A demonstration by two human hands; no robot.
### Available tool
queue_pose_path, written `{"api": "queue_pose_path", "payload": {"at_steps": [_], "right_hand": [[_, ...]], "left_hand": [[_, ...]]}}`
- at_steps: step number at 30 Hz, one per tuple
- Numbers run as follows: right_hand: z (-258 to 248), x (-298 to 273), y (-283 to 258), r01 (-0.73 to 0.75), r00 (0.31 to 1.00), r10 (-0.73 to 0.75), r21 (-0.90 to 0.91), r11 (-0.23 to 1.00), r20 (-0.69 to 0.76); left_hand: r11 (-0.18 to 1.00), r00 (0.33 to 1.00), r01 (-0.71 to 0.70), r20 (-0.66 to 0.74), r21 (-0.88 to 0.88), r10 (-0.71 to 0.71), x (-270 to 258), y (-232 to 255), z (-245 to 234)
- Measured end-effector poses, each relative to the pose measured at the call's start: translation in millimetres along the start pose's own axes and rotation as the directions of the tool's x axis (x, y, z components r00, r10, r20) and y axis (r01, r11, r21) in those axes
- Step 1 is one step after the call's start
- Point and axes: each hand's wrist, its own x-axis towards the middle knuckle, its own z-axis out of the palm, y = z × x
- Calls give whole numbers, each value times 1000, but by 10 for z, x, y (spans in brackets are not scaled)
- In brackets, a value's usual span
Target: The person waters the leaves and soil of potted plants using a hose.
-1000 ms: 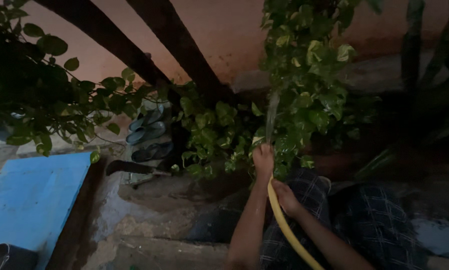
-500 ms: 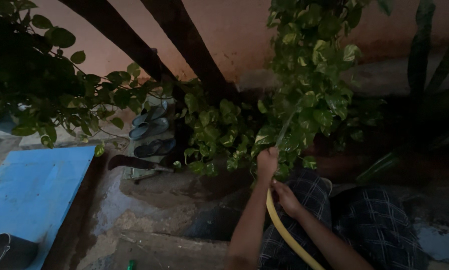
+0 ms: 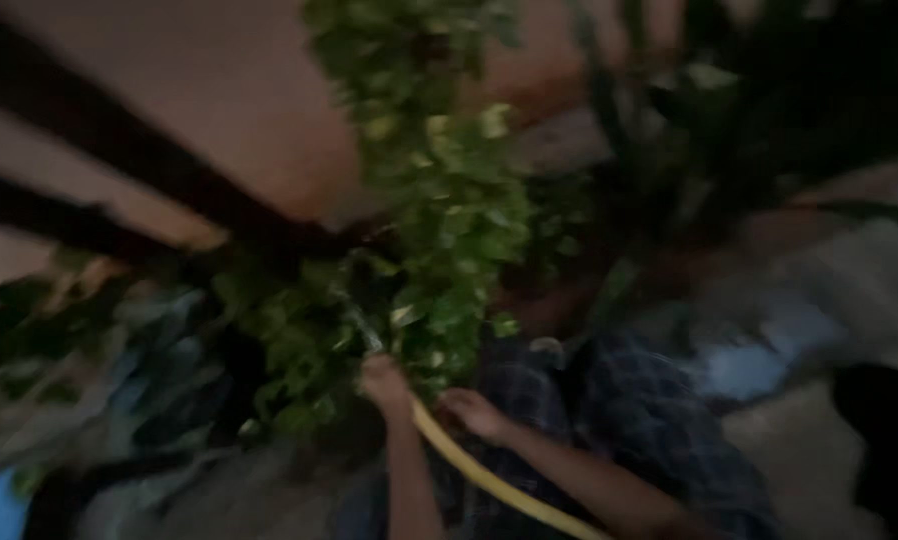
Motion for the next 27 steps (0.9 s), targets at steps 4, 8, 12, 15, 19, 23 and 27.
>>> {"api": "queue_pose_path", "payload": {"at_steps": [4, 8, 12, 15, 19, 23, 27], "right_hand": [[29, -1, -2, -1, 997, -15, 203, 979, 78], [5, 16, -10, -99, 994, 96, 69, 993, 44], [-9, 1, -57, -65, 996, 56, 130, 989, 74], [17, -41, -101, -180, 981, 175, -60, 982, -90], [22, -76, -91, -119, 993, 117, -195, 973, -23], [28, -83, -88, -104, 994, 100, -148, 983, -37], [65, -94, -211, -187, 979, 171, -149, 971, -113]], "left_hand": [[949, 968, 251, 32, -189, -249, 172, -510, 180], [815, 924, 359, 51, -455, -379, 159, -418, 151], [982, 980, 189, -67, -17, -190, 122, -650, 166], [125, 975, 221, -216, 967, -55, -165, -747, 128], [41, 934, 355, -356, 934, 39, 0, -656, 270], [133, 746, 643, -656, 754, 118, -26, -318, 217], [40, 747, 645, -641, 763, 175, -273, -110, 87]]}}
